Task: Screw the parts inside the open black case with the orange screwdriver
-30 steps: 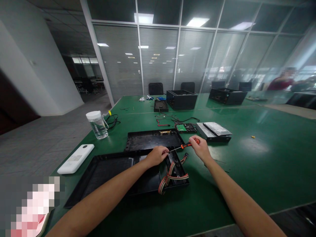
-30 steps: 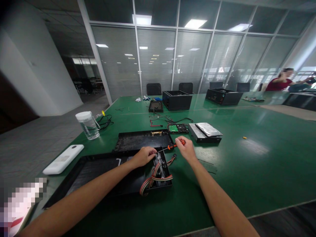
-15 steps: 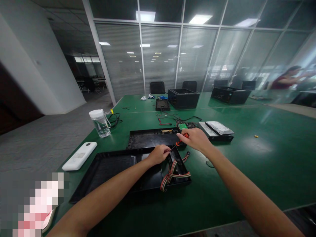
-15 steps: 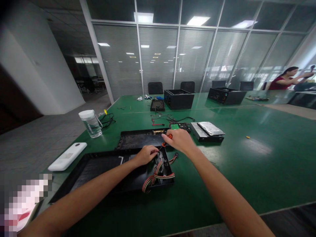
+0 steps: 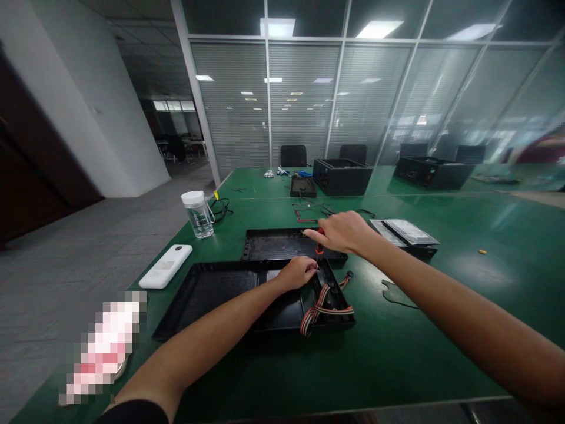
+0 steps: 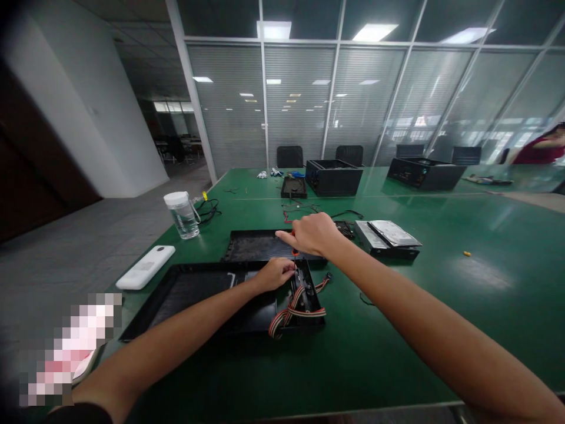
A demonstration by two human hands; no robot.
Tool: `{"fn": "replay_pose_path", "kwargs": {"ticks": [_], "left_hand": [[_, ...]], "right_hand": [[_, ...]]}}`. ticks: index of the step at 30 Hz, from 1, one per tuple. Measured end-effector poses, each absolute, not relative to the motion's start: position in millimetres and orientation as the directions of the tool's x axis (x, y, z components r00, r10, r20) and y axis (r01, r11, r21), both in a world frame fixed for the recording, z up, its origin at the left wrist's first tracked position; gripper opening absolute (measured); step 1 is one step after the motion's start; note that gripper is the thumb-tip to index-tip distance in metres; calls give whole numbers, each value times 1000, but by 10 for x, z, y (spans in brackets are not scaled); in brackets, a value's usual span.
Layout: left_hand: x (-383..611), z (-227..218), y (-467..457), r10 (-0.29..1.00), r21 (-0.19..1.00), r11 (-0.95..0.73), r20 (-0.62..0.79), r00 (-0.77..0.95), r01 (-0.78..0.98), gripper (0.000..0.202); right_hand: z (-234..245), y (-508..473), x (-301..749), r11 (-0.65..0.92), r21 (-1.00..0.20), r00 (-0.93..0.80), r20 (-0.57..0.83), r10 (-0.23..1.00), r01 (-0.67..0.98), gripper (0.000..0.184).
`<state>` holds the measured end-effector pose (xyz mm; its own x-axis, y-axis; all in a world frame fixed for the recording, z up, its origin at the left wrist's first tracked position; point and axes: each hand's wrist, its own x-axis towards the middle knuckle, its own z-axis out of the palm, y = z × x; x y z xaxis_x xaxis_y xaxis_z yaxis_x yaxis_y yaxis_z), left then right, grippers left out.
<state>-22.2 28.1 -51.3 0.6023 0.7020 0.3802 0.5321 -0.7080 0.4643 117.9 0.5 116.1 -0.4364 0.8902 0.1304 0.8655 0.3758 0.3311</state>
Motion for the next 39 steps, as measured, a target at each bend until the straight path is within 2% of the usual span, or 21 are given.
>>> {"fn": "replay_pose_path", "kwargs": {"ticks": [3,5,8,11,15,17,21,23,24,25,27,29,31,33,35,37,39], "left_hand": [[-234,-506,260,702,470,-708,386,598,528,10],[-244,-496,248,704,467,-707,384,598,531,9],[-255,-484,237,716,471,-695,374,590,544,9],[-257,-490,236,718,475,-692,375,587,544,10],[-257,-501,239,699,459,-713,400,593,531,9],[-260,-493,237,697,456,-715,396,599,530,8],[-262,-463,215,700,428,-711,357,618,558,8],[-251,-462,194,705,390,-708,336,624,589,9],[-242,-465,182,705,368,-708,326,630,603,11],[-230,-468,170,701,345,-713,319,638,611,12],[-207,-458,152,685,319,-728,313,658,607,15],[-205,-399,155,681,343,-731,323,657,590,15],[-252,-279,189,703,405,-707,323,633,579,14],[-369,-121,251,742,473,-652,238,627,592,12],[-542,27,321,770,522,-553,23,637,650,10],[-725,122,369,757,528,-412,-254,602,742,9],[-868,159,379,724,473,-311,-444,528,824,6]], "right_hand": [[1171,-28,1168,461,304,-502,70,862,834,54],[1175,-39,1163,423,337,-467,59,882,841,57],[1174,-62,1147,336,384,-407,121,905,860,59],[1173,-96,1131,434,350,-491,91,867,831,49],[1160,-116,1114,385,379,-455,112,884,841,61],[1144,-112,1114,402,345,-467,127,875,848,57],[1103,-81,1215,537,200,-567,148,810,819,43],[1037,-59,1371,511,126,-525,258,811,850,45],[973,-49,1480,492,46,-478,334,812,869,45],[883,-41,1605,477,-72,-409,412,814,876,45],[625,-32,1877,449,-404,-193,534,823,797,44],[309,-34,2131,391,-738,85,516,853,550,46],[21,-38,2321,351,-911,235,397,887,215,44],[-166,-32,2423,315,-949,276,299,913,-15,39],[-244,-19,2434,297,-948,243,263,934,-115,37],[-248,-17,2370,297,-950,157,279,947,-99,34],[-219,-64,2261,336,-941,61,338,939,40,27]]}}
